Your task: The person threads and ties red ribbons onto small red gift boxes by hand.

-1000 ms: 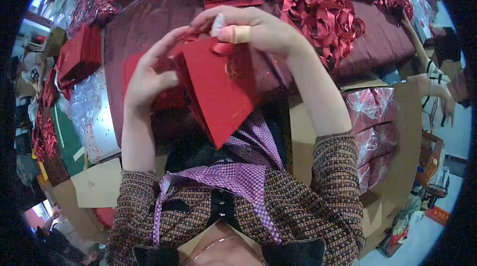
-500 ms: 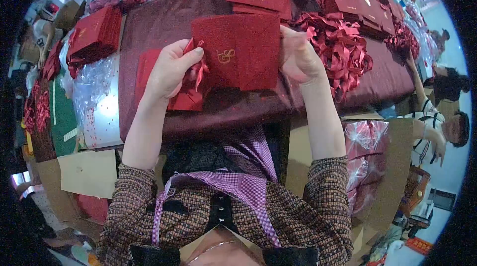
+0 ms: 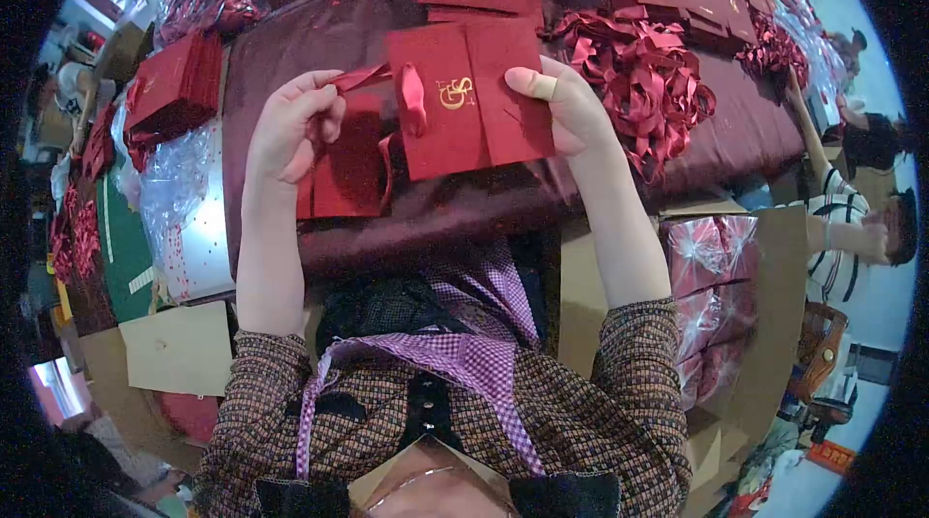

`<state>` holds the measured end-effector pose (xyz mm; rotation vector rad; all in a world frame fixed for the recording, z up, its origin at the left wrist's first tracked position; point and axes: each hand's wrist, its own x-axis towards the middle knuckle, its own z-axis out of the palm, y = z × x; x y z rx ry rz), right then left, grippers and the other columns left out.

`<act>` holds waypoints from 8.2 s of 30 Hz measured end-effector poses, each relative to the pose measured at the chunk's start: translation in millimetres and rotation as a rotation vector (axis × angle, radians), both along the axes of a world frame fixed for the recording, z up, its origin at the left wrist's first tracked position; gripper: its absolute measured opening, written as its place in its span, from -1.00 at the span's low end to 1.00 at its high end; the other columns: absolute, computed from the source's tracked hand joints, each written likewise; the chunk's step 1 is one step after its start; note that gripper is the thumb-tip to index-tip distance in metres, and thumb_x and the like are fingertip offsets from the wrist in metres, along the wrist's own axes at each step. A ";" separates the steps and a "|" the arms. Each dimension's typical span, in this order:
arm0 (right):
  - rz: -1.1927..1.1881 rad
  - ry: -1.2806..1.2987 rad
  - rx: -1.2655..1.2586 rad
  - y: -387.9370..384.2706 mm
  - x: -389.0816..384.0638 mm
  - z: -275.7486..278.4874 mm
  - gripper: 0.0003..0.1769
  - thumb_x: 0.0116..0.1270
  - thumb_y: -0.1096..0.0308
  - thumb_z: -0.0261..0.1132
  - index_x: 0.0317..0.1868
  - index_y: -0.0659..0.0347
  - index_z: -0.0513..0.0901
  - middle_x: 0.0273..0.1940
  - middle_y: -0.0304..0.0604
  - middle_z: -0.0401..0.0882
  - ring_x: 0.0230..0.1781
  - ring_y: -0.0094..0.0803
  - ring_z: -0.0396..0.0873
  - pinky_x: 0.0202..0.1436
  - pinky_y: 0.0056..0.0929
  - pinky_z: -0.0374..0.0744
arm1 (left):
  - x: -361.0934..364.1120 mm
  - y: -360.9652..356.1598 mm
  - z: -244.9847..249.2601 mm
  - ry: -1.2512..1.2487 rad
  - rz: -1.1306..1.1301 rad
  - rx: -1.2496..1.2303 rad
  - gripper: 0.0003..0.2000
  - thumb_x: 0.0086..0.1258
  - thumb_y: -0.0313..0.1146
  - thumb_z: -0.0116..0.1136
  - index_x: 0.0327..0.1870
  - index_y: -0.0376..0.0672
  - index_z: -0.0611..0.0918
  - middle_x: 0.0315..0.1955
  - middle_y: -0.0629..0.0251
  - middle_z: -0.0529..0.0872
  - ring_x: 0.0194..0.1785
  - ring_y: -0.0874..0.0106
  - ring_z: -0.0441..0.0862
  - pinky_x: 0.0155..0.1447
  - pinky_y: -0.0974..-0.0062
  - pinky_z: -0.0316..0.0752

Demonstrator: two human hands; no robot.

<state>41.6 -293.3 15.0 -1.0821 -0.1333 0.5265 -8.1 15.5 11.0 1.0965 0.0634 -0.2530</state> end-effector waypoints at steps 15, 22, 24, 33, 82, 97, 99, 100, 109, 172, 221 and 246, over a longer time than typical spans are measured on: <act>0.002 0.065 0.082 4.4 4.9 -5.6 -0.50 0.24 0.38 0.31 0.16 0.37 0.44 0.07 -0.07 0.55 0.02 -0.30 0.57 0.15 -0.29 0.53 | -10.2 -32.5 0.5 -0.795 0.019 0.855 -0.85 0.25 -0.40 0.20 -0.39 -0.31 0.58 -0.48 0.24 0.56 -0.31 0.32 0.53 -0.13 0.43 0.37; -0.055 0.071 0.009 3.5 -5.5 1.7 -0.58 0.23 0.42 0.28 0.08 0.39 0.49 -0.02 -0.06 0.60 -0.10 -0.32 0.61 0.06 -0.33 0.56 | -10.9 -25.5 0.0 -0.514 -0.048 0.716 -0.87 0.33 -0.46 0.10 -0.37 -0.36 0.57 -0.49 0.31 0.53 -0.33 0.55 0.50 -0.19 0.57 0.39; -0.074 0.049 -0.117 -10.0 4.0 10.1 -0.58 0.22 0.42 0.29 0.08 0.38 0.49 -0.04 -0.06 0.61 -0.10 -0.32 0.61 0.05 -0.32 0.56 | -8.0 -24.2 -3.7 -0.550 0.069 0.755 -0.86 0.36 -0.45 0.08 -0.30 -0.34 0.62 -0.43 0.32 0.62 -0.28 0.57 0.54 -0.15 0.57 0.43; -0.762 -1.163 -0.720 -2.7 96.1 134.1 -0.64 0.30 0.40 0.17 0.10 0.32 0.49 -0.10 -0.12 0.64 -0.14 -0.32 0.61 0.01 -0.39 0.54 | -5.6 -19.3 0.8 -0.233 0.295 0.380 -0.85 0.40 -0.43 0.06 -0.23 -0.33 0.63 -0.38 0.37 0.66 -0.26 0.60 0.56 -0.10 0.63 0.44; -0.712 -1.544 -1.275 -5.4 28.6 2.1 -0.88 0.20 0.32 0.30 -0.25 0.09 0.66 -0.16 -0.18 0.60 -0.12 -0.17 0.52 -0.02 -0.24 0.44 | -65.5 63.3 -5.0 -0.187 0.540 1.265 -0.69 0.25 -0.22 0.21 -0.22 -0.35 0.67 -0.35 0.05 0.71 -0.24 0.36 0.65 -0.11 0.44 0.51; 0.028 -1.182 -0.834 67.2 -18.5 -53.5 -0.87 0.34 0.49 0.19 -0.14 0.37 0.52 -0.20 -0.04 0.58 -0.16 -0.27 0.56 0.01 -0.42 0.49 | -73.8 26.9 -44.3 -0.288 0.853 1.355 -0.75 0.12 -0.18 0.24 -0.41 -0.20 0.66 -0.43 0.09 0.63 -0.21 0.09 0.57 -0.12 0.12 0.44; 0.029 -1.188 -0.882 63.8 -12.3 -54.4 -0.84 0.35 0.47 0.20 -0.11 0.37 0.52 -0.18 -0.04 0.58 -0.14 -0.26 0.55 0.04 -0.41 0.49 | -77.8 16.1 -45.4 -0.299 0.926 1.349 -0.78 0.09 -0.18 0.26 -0.45 -0.15 0.65 -0.40 0.15 0.58 -0.19 0.15 0.51 -0.12 0.17 0.35; 0.010 -1.210 -0.894 62.0 -13.1 -54.0 -0.82 0.35 0.46 0.21 -0.10 0.37 0.52 -0.17 -0.04 0.58 -0.13 -0.26 0.55 0.05 -0.40 0.48 | -78.3 10.6 -44.8 -0.264 0.901 1.396 -0.79 0.09 -0.17 0.27 -0.45 -0.12 0.64 -0.37 0.19 0.55 -0.16 0.18 0.47 -0.08 0.21 0.30; -0.025 -1.189 -0.777 56.8 -11.1 -57.5 -0.82 0.35 0.49 0.19 -0.08 0.38 0.55 -0.15 -0.07 0.59 -0.12 -0.29 0.53 0.04 -0.40 0.49 | -85.9 10.5 -51.0 -0.307 0.925 1.370 -0.83 0.03 -0.23 0.30 -0.54 -0.10 0.59 -0.42 0.27 0.54 -0.16 0.26 0.46 -0.04 0.27 0.27; -0.241 -0.944 -0.564 22.9 -64.2 -45.5 -0.86 0.12 0.65 0.28 -0.28 0.32 0.57 -0.31 -0.10 0.57 -0.22 -0.27 0.56 -0.10 -0.44 0.51 | -34.8 -64.0 2.7 0.082 -0.050 0.263 -0.63 0.19 -0.62 0.16 0.07 -0.39 0.50 -0.30 0.35 0.65 -0.23 0.59 0.59 -0.05 0.64 0.48; -0.464 -0.814 -0.412 21.1 -68.7 -48.5 -0.87 0.14 0.58 0.27 -0.31 0.29 0.50 -0.34 -0.10 0.52 -0.29 -0.27 0.55 -0.17 -0.39 0.52 | 13.7 -44.1 -17.7 -0.071 -0.104 0.244 -0.83 0.38 -0.49 0.02 -0.07 -0.35 0.49 -0.17 0.18 0.64 -0.16 0.46 0.60 0.00 0.49 0.53; -0.424 -0.777 -0.400 20.2 -68.1 -48.0 -0.88 0.16 0.56 0.27 -0.29 0.31 0.52 -0.32 -0.11 0.53 -0.27 -0.31 0.57 -0.17 -0.40 0.54 | 15.2 -40.3 -24.6 -0.074 -0.068 0.270 -0.81 0.37 -0.50 0.03 -0.05 -0.34 0.51 -0.17 0.21 0.64 -0.16 0.48 0.59 0.00 0.53 0.50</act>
